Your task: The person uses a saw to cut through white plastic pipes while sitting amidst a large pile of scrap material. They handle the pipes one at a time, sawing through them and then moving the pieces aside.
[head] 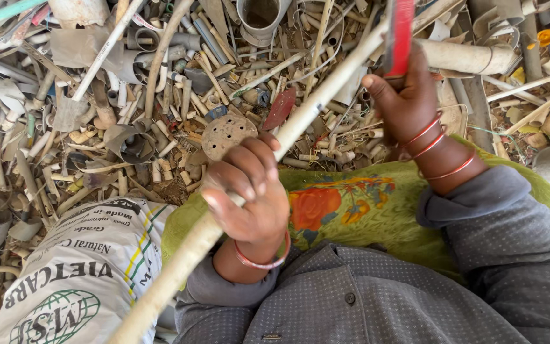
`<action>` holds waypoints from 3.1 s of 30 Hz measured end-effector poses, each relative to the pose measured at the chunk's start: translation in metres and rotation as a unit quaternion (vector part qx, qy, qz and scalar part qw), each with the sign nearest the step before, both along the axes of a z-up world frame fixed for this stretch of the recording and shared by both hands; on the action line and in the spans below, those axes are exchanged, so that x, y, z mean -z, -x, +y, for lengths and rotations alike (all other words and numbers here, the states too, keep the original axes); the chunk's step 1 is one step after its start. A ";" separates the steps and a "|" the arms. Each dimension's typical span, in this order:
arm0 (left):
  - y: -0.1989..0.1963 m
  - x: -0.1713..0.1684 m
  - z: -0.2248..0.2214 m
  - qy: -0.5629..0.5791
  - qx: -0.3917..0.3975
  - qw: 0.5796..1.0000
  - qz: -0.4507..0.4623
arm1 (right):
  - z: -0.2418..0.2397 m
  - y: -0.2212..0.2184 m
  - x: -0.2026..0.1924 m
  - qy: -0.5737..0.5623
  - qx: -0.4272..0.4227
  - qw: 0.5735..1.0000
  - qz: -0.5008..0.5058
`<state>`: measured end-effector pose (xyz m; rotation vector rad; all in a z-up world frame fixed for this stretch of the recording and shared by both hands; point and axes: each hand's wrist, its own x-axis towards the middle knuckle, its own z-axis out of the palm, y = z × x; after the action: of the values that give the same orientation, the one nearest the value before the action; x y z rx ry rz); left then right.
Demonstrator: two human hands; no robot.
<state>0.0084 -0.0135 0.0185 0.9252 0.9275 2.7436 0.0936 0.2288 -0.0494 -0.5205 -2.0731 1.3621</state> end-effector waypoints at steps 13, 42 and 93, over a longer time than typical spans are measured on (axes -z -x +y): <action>-0.028 -0.020 -0.029 -0.078 -0.032 0.992 0.096 | -0.012 0.001 -0.040 -0.040 -0.040 0.997 -0.056; 0.027 -0.039 -0.049 -0.026 0.171 0.929 0.327 | -0.015 0.003 -0.044 -0.006 -0.186 0.942 -0.280; 0.015 0.004 -0.027 -0.062 0.039 0.986 0.153 | -0.036 -0.015 -0.057 0.112 -0.080 0.978 -0.157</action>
<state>-0.0067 -0.0401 0.0143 1.4034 0.7447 2.6657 0.1091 0.1928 0.0073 -0.7156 -2.2633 1.7140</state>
